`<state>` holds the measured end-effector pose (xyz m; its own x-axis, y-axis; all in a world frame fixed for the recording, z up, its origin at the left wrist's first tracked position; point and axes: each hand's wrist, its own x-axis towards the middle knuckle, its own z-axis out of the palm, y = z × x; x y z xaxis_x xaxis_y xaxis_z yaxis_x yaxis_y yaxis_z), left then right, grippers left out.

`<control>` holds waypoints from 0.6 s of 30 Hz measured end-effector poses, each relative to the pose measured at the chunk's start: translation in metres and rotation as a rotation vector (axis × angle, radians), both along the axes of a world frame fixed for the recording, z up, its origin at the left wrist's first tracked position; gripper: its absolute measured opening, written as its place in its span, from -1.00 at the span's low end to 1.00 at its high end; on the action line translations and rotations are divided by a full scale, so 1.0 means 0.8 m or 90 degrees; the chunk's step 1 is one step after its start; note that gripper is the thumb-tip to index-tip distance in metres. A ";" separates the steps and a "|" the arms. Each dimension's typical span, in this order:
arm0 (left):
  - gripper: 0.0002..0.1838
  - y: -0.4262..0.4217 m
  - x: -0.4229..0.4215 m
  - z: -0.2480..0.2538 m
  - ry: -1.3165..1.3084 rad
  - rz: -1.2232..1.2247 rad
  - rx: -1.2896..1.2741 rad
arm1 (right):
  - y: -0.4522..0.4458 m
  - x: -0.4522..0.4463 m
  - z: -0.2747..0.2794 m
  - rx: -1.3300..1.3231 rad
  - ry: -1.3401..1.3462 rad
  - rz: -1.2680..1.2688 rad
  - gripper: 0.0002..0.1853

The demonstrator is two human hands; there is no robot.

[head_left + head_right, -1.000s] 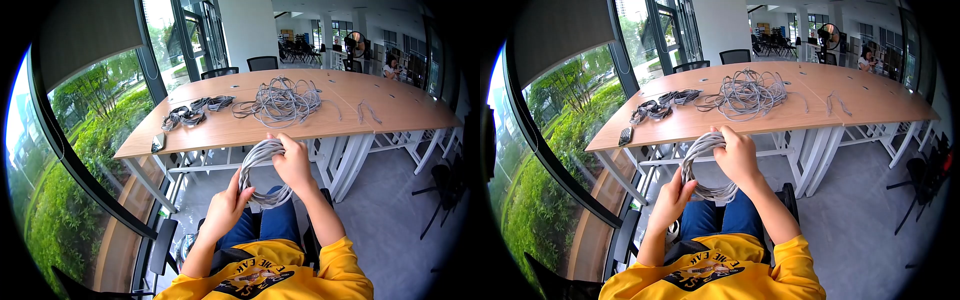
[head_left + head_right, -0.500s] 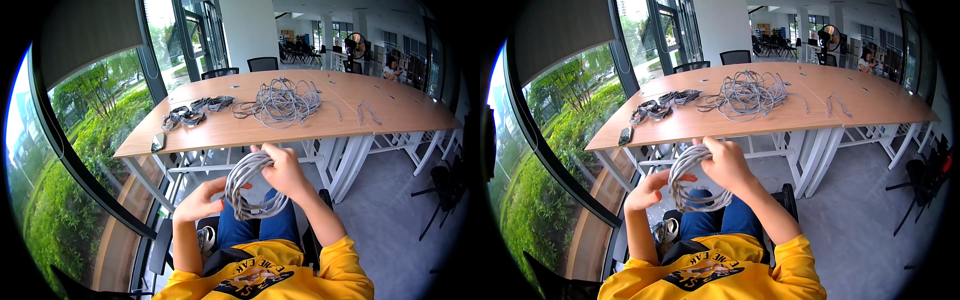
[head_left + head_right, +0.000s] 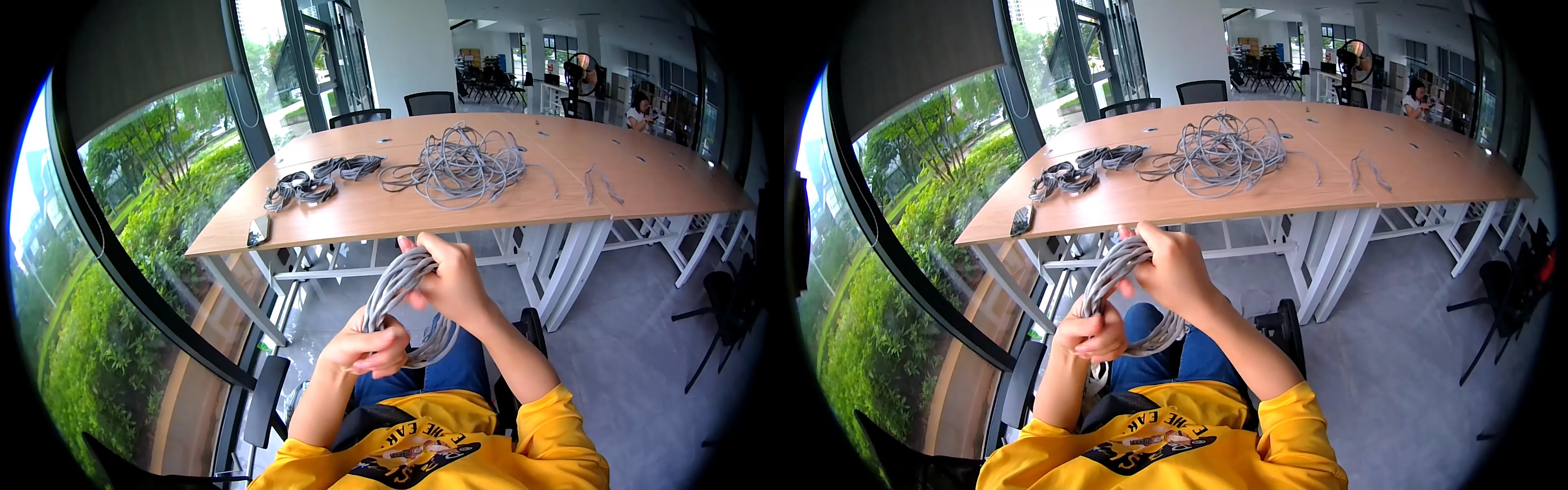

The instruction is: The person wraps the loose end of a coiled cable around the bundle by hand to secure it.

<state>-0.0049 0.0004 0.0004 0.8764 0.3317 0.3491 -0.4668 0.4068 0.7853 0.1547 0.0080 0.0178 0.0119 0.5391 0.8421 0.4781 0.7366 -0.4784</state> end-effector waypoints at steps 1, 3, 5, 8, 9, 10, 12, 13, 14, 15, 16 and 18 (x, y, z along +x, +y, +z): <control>-0.53 -0.003 0.000 0.002 0.043 0.049 0.019 | -0.001 0.001 0.000 -0.022 0.023 0.033 -0.70; -0.42 -0.001 0.002 -0.001 0.023 0.021 0.037 | -0.003 0.001 0.000 -0.039 0.007 0.025 -0.69; -0.46 0.006 0.006 -0.012 -0.112 -0.163 -0.071 | -0.003 -0.001 -0.001 -0.058 -0.010 0.018 -0.68; -0.38 -0.001 0.011 -0.010 -0.161 -0.191 -0.062 | -0.001 -0.008 -0.006 -0.043 0.037 0.092 -0.70; -0.34 -0.005 0.012 -0.007 -0.176 -0.177 -0.068 | 0.001 -0.007 -0.007 -0.043 0.037 0.092 -0.70; -0.31 -0.004 0.011 -0.004 -0.166 -0.172 -0.076 | 0.003 -0.006 -0.009 -0.076 0.022 0.078 -0.72; -0.30 -0.006 0.009 0.002 -0.161 -0.121 -0.060 | -0.003 0.001 -0.001 -0.207 0.004 0.141 -0.77; -0.28 -0.006 0.007 0.005 -0.155 -0.070 -0.042 | -0.003 0.005 -0.003 -0.207 0.004 0.141 -0.77; -0.32 -0.005 0.003 0.008 -0.169 -0.069 -0.044 | -0.001 0.008 -0.005 -0.332 0.043 0.225 -0.77; -0.32 -0.004 -0.001 0.008 -0.171 -0.047 -0.053 | 0.002 0.013 -0.008 -0.458 0.083 0.310 -0.77; -0.33 -0.004 -0.003 0.009 -0.173 -0.044 -0.049 | 0.006 0.019 -0.015 -0.470 0.057 0.369 -0.71; -0.33 -0.004 -0.008 0.009 -0.176 -0.040 -0.044 | 0.005 0.020 -0.025 -0.482 0.127 0.479 -0.71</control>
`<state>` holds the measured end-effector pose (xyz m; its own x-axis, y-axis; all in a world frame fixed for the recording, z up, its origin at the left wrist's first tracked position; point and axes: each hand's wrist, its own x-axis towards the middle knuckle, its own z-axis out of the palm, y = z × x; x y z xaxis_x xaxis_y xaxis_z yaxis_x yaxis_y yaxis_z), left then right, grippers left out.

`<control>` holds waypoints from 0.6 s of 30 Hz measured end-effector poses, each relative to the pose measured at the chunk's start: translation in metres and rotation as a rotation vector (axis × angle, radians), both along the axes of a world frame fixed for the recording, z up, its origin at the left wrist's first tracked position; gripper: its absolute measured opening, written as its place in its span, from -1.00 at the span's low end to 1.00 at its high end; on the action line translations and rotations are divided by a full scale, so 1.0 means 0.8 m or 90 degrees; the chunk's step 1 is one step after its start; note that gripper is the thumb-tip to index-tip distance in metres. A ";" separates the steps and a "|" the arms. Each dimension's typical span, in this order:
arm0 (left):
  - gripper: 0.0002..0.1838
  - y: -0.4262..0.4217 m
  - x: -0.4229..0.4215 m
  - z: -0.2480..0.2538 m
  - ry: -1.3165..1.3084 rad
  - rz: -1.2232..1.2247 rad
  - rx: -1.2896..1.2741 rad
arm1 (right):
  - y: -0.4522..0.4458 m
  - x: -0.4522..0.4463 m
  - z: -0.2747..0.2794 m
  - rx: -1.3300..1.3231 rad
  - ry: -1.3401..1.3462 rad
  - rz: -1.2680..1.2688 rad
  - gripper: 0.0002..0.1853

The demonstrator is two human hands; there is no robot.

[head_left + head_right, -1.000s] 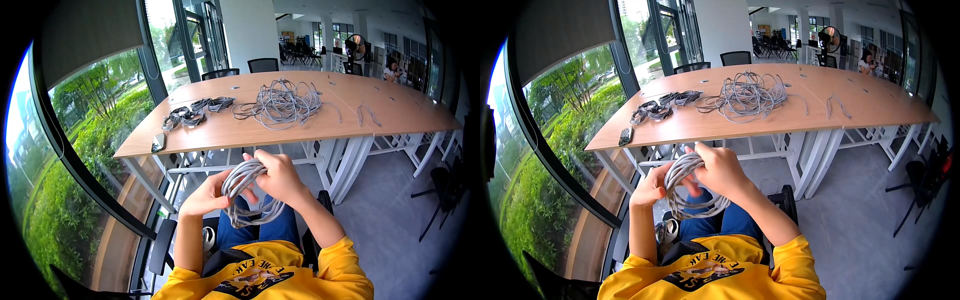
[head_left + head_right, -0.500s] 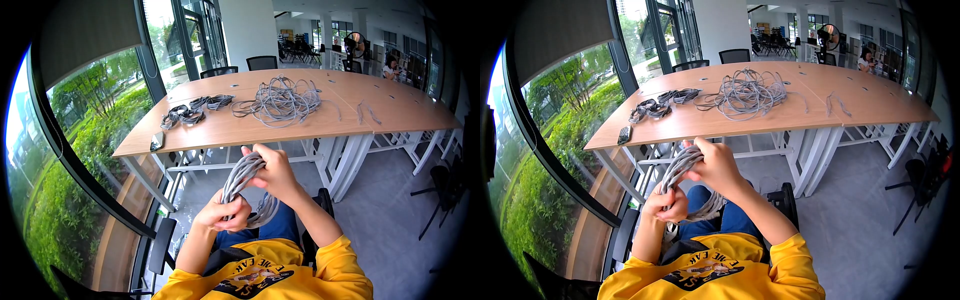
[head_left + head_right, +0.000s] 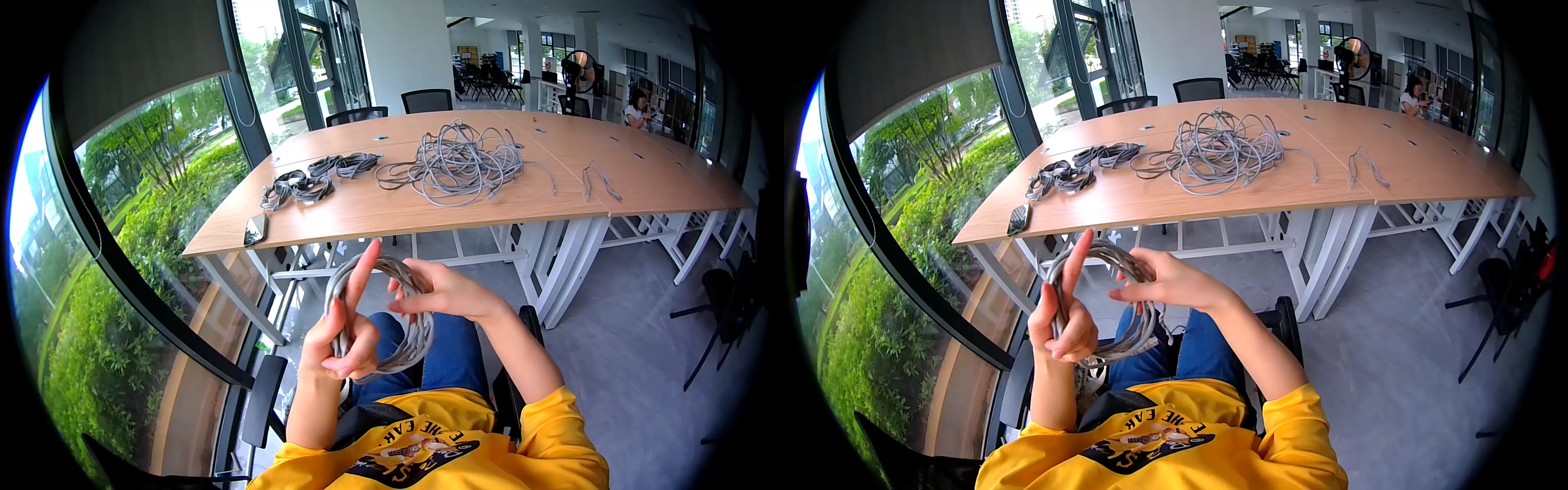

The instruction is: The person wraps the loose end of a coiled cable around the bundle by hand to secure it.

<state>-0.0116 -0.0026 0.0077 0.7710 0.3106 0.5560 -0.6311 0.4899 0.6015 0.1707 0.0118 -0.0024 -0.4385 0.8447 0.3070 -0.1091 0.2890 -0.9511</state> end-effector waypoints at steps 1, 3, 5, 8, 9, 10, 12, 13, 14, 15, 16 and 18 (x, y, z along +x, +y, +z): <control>-0.35 0.001 -0.003 0.000 -0.018 -0.013 -0.001 | -0.001 -0.001 -0.006 -0.036 0.095 0.077 -0.71; -0.37 0.002 -0.004 0.000 -0.036 -0.026 -0.002 | -0.003 -0.006 -0.008 0.018 0.041 0.053 -0.75; -0.37 0.004 -0.003 -0.001 -0.002 0.031 0.039 | -0.014 -0.017 0.004 -0.086 0.181 -0.017 -0.80; -0.37 0.007 -0.001 -0.003 -0.030 0.084 0.034 | -0.015 -0.020 0.007 -0.055 0.117 -0.058 -0.79; -0.37 0.007 0.000 -0.005 -0.049 0.115 0.018 | -0.019 -0.021 0.008 -0.051 0.064 -0.076 -0.78; -0.35 0.012 -0.002 -0.004 -0.011 0.138 0.041 | -0.021 -0.026 0.008 0.001 0.008 -0.150 -0.74; -0.34 0.013 -0.001 -0.002 0.015 0.151 0.087 | -0.023 -0.027 0.004 0.051 -0.075 -0.186 -0.73; -0.33 0.013 0.000 -0.002 0.043 0.165 0.134 | -0.024 -0.028 0.002 0.102 -0.156 -0.222 -0.71; -0.32 0.011 0.000 0.000 0.066 0.146 0.163 | -0.021 -0.028 -0.004 0.097 -0.211 -0.229 -0.70; -0.32 0.010 0.000 0.002 0.066 0.145 0.162 | -0.018 -0.028 -0.006 0.097 -0.211 -0.230 -0.70; -0.31 0.009 0.000 0.004 0.091 0.132 0.162 | -0.015 -0.028 -0.007 0.089 -0.245 -0.216 -0.69; -0.30 0.006 -0.002 0.005 0.109 0.144 0.151 | -0.015 -0.028 -0.006 0.072 -0.287 -0.222 -0.64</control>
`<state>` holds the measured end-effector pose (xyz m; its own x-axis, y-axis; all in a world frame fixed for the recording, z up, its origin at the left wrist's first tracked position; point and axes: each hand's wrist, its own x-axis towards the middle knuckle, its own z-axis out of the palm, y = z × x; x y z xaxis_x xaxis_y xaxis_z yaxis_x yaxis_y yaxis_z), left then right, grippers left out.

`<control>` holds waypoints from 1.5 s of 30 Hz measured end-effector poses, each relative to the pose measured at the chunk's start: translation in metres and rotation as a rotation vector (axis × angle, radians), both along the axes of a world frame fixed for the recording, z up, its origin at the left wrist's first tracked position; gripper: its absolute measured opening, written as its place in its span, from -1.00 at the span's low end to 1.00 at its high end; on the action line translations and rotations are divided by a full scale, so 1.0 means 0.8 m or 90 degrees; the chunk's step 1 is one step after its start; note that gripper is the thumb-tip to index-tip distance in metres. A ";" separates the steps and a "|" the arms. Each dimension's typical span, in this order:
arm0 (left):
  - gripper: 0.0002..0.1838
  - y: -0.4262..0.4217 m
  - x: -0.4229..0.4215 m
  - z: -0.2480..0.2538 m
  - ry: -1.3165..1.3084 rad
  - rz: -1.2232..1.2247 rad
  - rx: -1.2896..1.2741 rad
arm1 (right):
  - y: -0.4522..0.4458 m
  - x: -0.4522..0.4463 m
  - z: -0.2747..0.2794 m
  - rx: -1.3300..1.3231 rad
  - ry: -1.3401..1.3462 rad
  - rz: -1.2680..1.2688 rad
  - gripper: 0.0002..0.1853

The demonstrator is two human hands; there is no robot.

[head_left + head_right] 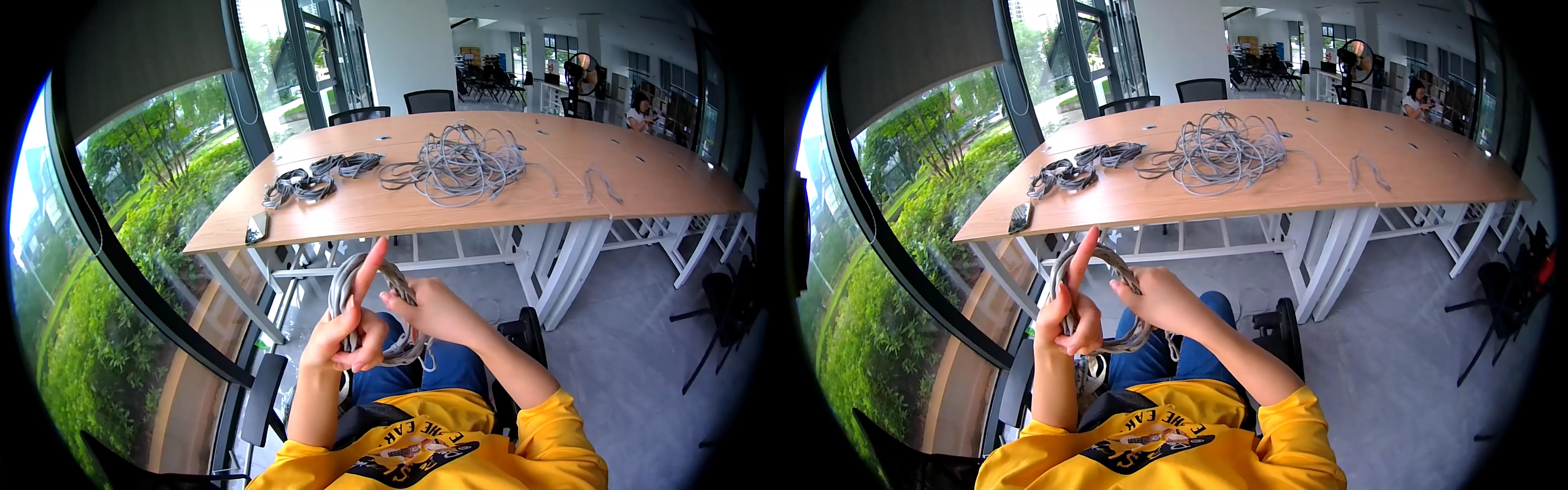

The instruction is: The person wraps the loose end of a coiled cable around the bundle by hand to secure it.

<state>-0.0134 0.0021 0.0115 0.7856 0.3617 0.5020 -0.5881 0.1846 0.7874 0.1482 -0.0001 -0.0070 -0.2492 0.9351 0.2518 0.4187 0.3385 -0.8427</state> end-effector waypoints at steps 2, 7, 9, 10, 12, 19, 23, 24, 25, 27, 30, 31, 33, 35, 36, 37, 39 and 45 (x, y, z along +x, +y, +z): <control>-0.30 0.000 -0.001 0.001 0.004 0.020 0.011 | 0.001 -0.002 0.001 0.050 0.008 -0.021 -0.64; -0.26 0.000 0.003 -0.001 0.041 0.151 0.055 | 0.012 -0.005 -0.010 0.062 0.123 -0.072 -0.65; -0.25 -0.004 0.006 -0.003 0.047 0.162 0.048 | 0.026 -0.013 -0.021 0.139 0.279 -0.046 -0.61; -0.25 -0.003 0.007 -0.003 0.028 0.164 0.039 | 0.021 -0.012 -0.018 0.138 0.279 -0.047 -0.61; -0.25 -0.001 0.006 -0.004 0.024 0.165 0.035 | 0.009 -0.009 -0.007 -0.051 0.416 0.056 -0.63; -0.29 0.008 0.008 -0.006 0.070 0.205 0.016 | 0.014 -0.007 -0.006 -0.153 0.153 0.024 -0.55; -0.33 0.021 0.016 -0.012 0.038 0.208 0.042 | 0.011 -0.011 -0.006 -0.090 0.049 -0.013 -0.53; -0.33 0.022 0.018 -0.013 0.033 0.211 0.045 | 0.014 -0.013 -0.013 -0.015 0.022 -0.043 -0.54; -0.33 0.022 0.019 -0.014 0.028 0.214 0.047 | 0.016 -0.014 -0.019 0.060 -0.004 -0.073 -0.54; -0.30 0.019 0.019 -0.015 0.040 0.228 0.046 | 0.018 -0.012 -0.023 0.070 0.026 -0.094 -0.55; -0.26 0.013 0.014 -0.017 0.080 0.237 0.023 | 0.024 -0.005 -0.018 0.050 0.124 -0.072 -0.58; -0.26 0.008 0.013 -0.012 0.079 0.238 0.023 | 0.026 -0.003 -0.017 0.015 0.193 -0.028 -0.60; -0.29 -0.001 0.010 -0.004 0.055 0.225 0.030 | 0.035 0.001 -0.026 0.060 0.180 0.011 -0.68; -0.31 0.003 0.009 -0.009 -0.005 0.136 0.003 | 0.033 0.005 -0.016 -0.014 0.262 0.134 -0.72; -0.30 -0.005 0.016 -0.005 -0.011 0.231 0.008 | 0.032 0.007 -0.015 -0.073 0.278 0.174 -0.73; -0.29 -0.009 0.019 -0.002 -0.018 0.325 0.015 | 0.032 0.007 -0.016 -0.070 0.278 0.174 -0.73; -0.29 0.004 0.017 -0.008 -0.033 0.438 0.130 | 0.032 0.004 -0.022 -0.078 0.294 0.166 -0.75; -0.24 0.003 0.023 -0.006 -0.069 0.442 0.121 | 0.029 0.002 -0.026 -0.143 0.361 0.109 -0.74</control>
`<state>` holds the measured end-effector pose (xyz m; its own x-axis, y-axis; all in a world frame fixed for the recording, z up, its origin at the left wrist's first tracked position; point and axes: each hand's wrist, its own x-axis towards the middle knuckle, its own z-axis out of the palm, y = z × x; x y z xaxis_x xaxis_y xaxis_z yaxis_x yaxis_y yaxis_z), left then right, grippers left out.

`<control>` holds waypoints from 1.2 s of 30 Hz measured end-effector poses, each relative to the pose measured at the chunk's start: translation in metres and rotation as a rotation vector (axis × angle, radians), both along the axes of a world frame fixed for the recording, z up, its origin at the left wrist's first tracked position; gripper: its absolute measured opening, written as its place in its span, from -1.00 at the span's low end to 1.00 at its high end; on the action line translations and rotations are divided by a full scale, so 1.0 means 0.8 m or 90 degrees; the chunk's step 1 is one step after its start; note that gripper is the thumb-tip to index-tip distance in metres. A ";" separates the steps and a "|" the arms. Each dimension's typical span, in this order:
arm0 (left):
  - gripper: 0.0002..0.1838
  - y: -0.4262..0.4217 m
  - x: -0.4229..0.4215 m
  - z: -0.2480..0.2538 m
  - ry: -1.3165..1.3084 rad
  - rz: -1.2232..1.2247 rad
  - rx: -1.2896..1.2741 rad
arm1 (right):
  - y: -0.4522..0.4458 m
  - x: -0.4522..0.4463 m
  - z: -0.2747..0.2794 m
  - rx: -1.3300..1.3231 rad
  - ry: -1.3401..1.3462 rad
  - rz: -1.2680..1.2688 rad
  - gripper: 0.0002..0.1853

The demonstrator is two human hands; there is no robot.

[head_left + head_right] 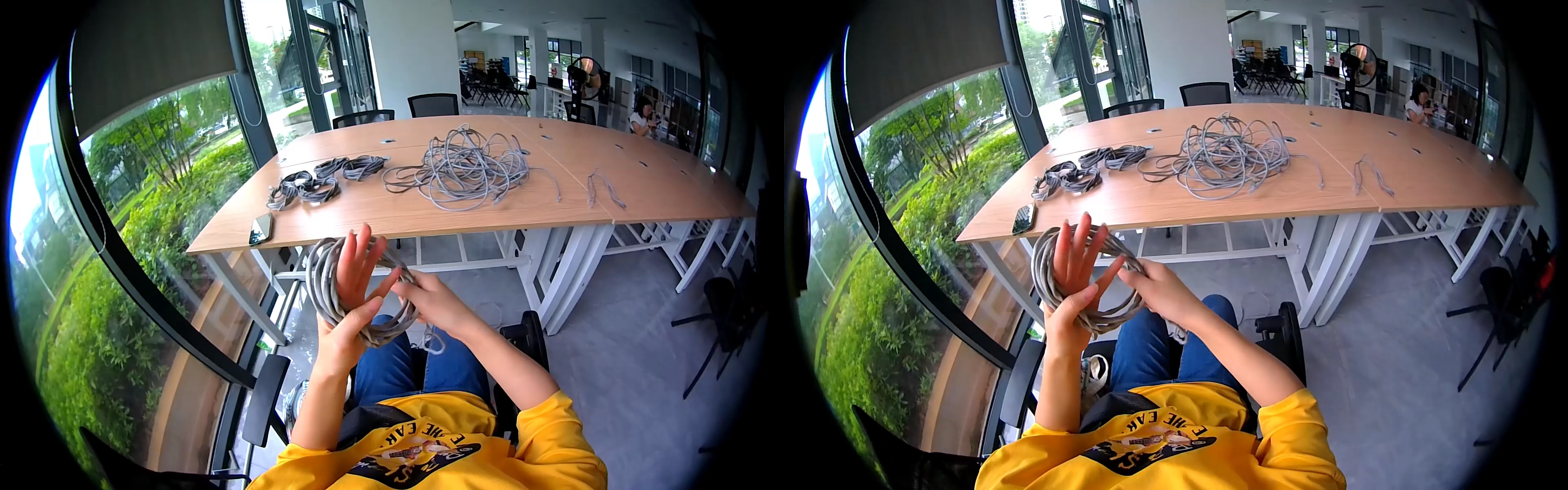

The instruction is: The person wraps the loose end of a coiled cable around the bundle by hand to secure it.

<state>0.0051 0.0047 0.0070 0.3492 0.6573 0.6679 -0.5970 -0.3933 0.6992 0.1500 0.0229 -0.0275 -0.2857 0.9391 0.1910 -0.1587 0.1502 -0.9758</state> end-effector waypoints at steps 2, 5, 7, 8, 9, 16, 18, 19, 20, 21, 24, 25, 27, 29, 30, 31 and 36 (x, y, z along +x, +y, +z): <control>-0.20 0.002 0.001 -0.002 0.021 0.051 0.079 | -0.001 -0.006 -0.002 0.130 -0.168 -0.125 -0.71; -0.15 -0.006 0.001 0.003 -0.042 -0.044 -0.018 | -0.007 0.002 0.008 0.063 -0.237 -0.047 -0.61; -0.09 -0.007 0.004 0.004 -0.111 -0.080 -0.066 | -0.003 0.009 0.004 0.024 -0.148 0.042 -0.60; -0.09 -0.007 0.001 0.005 -0.111 -0.081 -0.066 | 0.000 0.011 -0.002 -0.017 -0.058 0.132 -0.59; -0.09 -0.007 -0.006 0.010 -0.172 -0.105 -0.043 | 0.001 0.011 -0.011 0.035 0.008 0.189 -0.53; -0.15 -0.014 -0.051 0.051 -0.302 0.230 0.109 | 0.007 0.018 -0.061 0.025 -0.267 0.211 -0.59; -0.17 -0.004 -0.058 0.050 -0.271 0.258 0.140 | -0.005 0.022 -0.046 -0.011 -0.224 0.171 -0.72; -0.19 0.001 -0.055 0.049 -0.248 0.318 0.119 | -0.012 0.021 -0.033 0.100 -0.221 0.002 -0.77; -0.20 0.005 -0.053 0.047 -0.225 0.376 0.097 | -0.017 0.020 -0.024 0.210 -0.213 -0.169 -0.81; -0.23 0.011 -0.052 0.042 -0.203 0.393 0.085 | -0.017 0.020 -0.019 0.211 -0.213 -0.169 -0.81; -0.28 0.039 -0.046 0.018 -0.132 0.460 0.095 | -0.022 0.023 0.001 0.554 -0.486 -0.368 -0.88; -0.29 0.040 -0.042 0.016 -0.131 0.422 0.073 | -0.028 0.022 0.013 0.584 -0.614 -0.347 -0.89; -0.31 0.035 -0.037 0.016 -0.089 0.332 -0.028 | -0.036 0.017 0.029 0.609 -0.738 -0.324 -0.89; -0.32 0.039 -0.035 0.010 -0.026 0.282 -0.104 | -0.039 0.010 0.041 0.718 -0.764 -0.285 -0.89; -0.33 0.040 -0.032 0.009 0.011 0.253 -0.126 | -0.039 0.007 0.047 0.717 -0.764 -0.286 -0.89; -0.34 0.041 -0.029 0.007 0.066 0.213 -0.149 | -0.038 0.004 0.052 0.742 -0.736 -0.264 -0.89; -0.51 0.026 -0.017 0.002 0.186 0.048 -0.244 | -0.039 -0.006 0.089 0.751 -0.657 -0.203 -0.81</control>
